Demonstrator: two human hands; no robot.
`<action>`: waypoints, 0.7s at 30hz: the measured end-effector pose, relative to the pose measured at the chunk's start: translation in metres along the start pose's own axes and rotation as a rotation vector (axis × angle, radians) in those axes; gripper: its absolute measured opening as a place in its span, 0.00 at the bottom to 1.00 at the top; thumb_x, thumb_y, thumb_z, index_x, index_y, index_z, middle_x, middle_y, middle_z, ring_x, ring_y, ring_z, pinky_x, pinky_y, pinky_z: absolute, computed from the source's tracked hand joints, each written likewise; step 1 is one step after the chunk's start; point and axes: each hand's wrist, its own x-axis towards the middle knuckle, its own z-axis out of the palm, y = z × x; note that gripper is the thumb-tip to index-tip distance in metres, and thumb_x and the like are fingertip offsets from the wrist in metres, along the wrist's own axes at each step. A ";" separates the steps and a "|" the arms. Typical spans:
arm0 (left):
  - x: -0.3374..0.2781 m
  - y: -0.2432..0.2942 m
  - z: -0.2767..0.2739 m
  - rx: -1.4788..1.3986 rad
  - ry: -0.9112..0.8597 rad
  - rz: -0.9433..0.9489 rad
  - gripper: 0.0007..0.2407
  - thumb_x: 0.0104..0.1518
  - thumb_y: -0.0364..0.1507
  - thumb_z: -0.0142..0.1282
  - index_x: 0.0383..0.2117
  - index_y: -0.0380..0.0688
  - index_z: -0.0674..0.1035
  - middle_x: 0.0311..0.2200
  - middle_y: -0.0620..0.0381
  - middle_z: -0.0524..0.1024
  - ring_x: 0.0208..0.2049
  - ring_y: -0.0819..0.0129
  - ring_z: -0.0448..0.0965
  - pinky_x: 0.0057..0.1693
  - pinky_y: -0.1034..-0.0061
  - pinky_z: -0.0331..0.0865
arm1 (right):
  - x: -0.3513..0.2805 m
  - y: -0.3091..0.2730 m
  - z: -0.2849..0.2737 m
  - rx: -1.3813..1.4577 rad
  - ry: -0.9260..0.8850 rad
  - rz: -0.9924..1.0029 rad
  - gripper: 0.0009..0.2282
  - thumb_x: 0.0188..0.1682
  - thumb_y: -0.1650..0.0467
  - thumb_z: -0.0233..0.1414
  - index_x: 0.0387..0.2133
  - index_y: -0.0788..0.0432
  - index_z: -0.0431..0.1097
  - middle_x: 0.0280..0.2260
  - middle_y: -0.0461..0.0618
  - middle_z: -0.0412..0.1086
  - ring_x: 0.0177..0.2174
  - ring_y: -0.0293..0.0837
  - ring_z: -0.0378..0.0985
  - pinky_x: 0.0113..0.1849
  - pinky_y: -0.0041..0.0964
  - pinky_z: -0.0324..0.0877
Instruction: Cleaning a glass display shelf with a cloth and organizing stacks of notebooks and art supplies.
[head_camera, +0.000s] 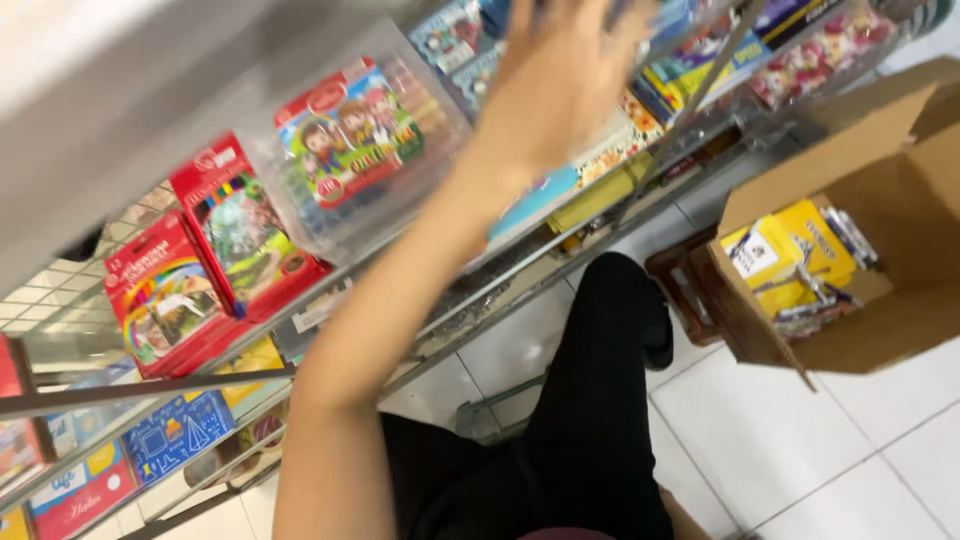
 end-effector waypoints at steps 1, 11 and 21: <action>-0.027 0.012 0.005 0.008 0.002 0.017 0.11 0.61 0.24 0.55 0.49 0.40 0.81 0.53 0.47 0.75 0.59 0.57 0.73 0.64 0.53 0.60 | -0.001 -0.015 -0.012 -0.001 0.010 -0.016 0.24 0.54 0.63 0.49 0.61 0.66 0.61 0.54 0.60 0.72 0.54 0.51 0.73 0.56 0.45 0.66; -0.270 0.074 0.040 -0.088 -0.345 -0.416 0.13 0.50 0.32 0.61 0.40 0.43 0.82 0.48 0.46 0.76 0.50 0.51 0.76 0.62 0.47 0.64 | -0.042 -0.080 -0.076 0.055 0.088 -0.087 0.21 0.55 0.66 0.48 0.58 0.67 0.65 0.51 0.61 0.73 0.49 0.51 0.74 0.52 0.44 0.67; -0.309 -0.019 0.084 -0.120 -0.074 -1.035 0.18 0.63 0.41 0.50 0.48 0.41 0.80 0.48 0.39 0.79 0.50 0.40 0.75 0.55 0.53 0.67 | 0.035 -0.016 -0.137 0.109 0.172 -0.197 0.18 0.55 0.68 0.47 0.56 0.67 0.68 0.47 0.62 0.74 0.44 0.51 0.76 0.47 0.44 0.69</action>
